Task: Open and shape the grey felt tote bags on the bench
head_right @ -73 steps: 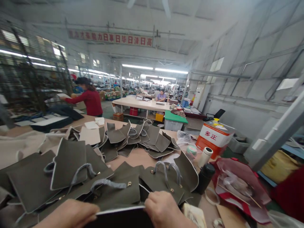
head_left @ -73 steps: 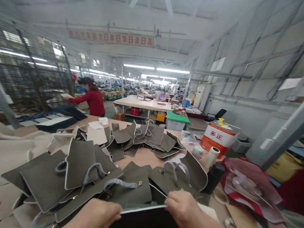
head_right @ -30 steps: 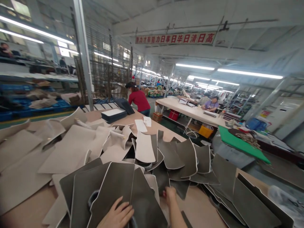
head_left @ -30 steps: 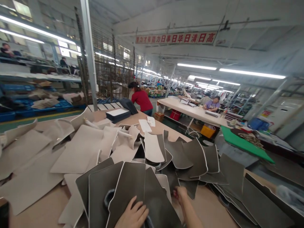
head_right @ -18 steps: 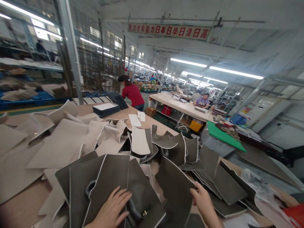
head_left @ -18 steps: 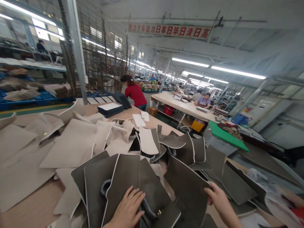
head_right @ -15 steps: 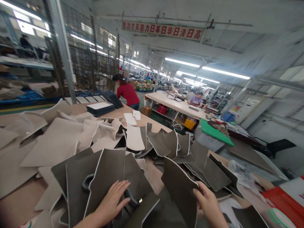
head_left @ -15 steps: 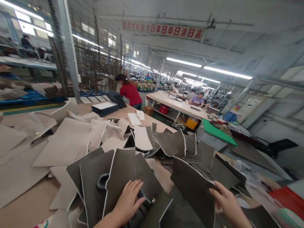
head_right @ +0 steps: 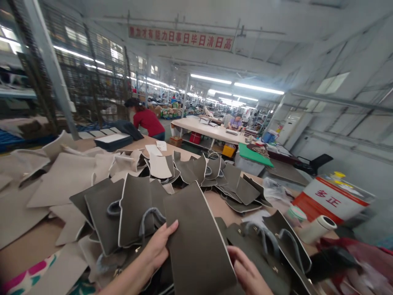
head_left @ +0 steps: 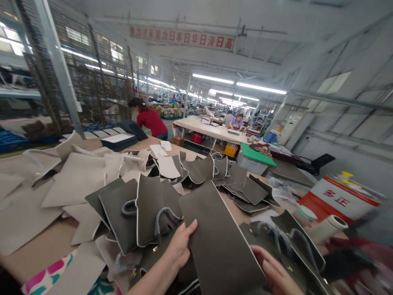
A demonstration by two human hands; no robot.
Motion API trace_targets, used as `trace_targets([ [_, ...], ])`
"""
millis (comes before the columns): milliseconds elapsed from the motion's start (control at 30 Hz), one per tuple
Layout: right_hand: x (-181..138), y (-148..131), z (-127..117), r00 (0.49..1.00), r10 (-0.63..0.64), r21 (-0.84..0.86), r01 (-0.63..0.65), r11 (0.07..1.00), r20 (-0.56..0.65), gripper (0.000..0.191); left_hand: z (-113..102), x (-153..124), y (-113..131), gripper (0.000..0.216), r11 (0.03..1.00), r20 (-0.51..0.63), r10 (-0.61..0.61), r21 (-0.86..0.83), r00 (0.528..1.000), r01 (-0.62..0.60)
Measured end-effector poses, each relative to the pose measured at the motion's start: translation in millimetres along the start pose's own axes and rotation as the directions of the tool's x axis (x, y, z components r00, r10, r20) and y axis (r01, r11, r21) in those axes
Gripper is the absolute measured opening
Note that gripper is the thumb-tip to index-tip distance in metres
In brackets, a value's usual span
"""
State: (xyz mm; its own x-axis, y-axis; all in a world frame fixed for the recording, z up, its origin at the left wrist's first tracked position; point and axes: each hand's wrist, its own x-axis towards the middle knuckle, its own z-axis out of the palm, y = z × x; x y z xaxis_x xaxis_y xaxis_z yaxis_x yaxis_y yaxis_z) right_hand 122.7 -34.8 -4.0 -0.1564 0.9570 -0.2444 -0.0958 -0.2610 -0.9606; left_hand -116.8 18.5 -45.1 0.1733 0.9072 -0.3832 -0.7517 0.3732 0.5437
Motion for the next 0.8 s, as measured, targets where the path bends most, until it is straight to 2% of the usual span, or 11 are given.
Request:
trace_targets([
  [133,7.4,-17.0,8.3,0.999,-0.037,-0.095,0.038,0.995,0.007,0.042,-2.8,-24.7,-10.3,0.036,0.997,0.062,-0.024,0.071,0.998,0.020],
  [267,15.1,-13.7,22.7,0.999,-0.028,-0.119,0.033,0.992,0.043,0.037,-4.0,-44.3,-15.3,0.034,0.989,0.081,-0.027,0.146,0.996,0.015],
  [433,13.3,-2.1,29.3,0.989,0.036,-0.035,-0.031,0.999,0.145,0.029,-17.4,-46.8,-18.4,0.037,0.964,0.083,0.007,0.264,0.997,-0.029],
  [500,13.2,1.3,30.7,0.987,0.044,-0.022,-0.041,0.999,0.152,0.027,-21.3,-42.9,-19.6,0.045,0.917,0.064,0.104,0.379,0.993,-0.120],
  [533,13.7,3.4,32.1,0.989,0.044,-0.027,-0.040,0.999,0.142,0.027,-21.6,-41.1,-20.1,0.051,0.858,0.037,0.219,0.468,0.975,-0.211],
  [567,14.6,6.0,34.2,0.991,0.039,-0.038,-0.034,0.999,0.125,0.027,-20.6,-39.8,-20.7,0.056,0.756,0.019,0.373,0.574,0.928,-0.316],
  [633,16.8,13.0,40.5,0.996,0.022,-0.079,-0.015,0.997,0.084,0.027,-15.3,-39.2,-22.8,0.054,0.451,0.087,0.629,0.768,0.772,-0.454],
  [667,17.9,17.2,44.7,0.997,0.020,-0.101,-0.012,0.995,0.069,0.028,-11.4,-39.7,-24.9,0.042,0.316,0.165,0.658,0.825,0.735,-0.468],
  [700,18.9,21.7,49.2,0.998,0.023,-0.119,-0.016,0.993,0.060,0.028,-7.3,-40.3,-28.2,0.029,0.236,0.239,0.612,0.855,0.754,-0.462],
  [733,19.7,26.3,53.8,0.998,0.030,-0.135,-0.022,0.991,0.053,0.028,-3.3,-40.8,-32.5,0.023,0.220,0.275,0.512,0.874,0.813,-0.434],
  [800,20.6,35.1,62.0,0.998,0.048,-0.169,-0.040,0.985,0.043,0.027,2.5,-40.8,-43.7,0.027,0.312,0.214,0.277,0.902,0.937,-0.299],
])
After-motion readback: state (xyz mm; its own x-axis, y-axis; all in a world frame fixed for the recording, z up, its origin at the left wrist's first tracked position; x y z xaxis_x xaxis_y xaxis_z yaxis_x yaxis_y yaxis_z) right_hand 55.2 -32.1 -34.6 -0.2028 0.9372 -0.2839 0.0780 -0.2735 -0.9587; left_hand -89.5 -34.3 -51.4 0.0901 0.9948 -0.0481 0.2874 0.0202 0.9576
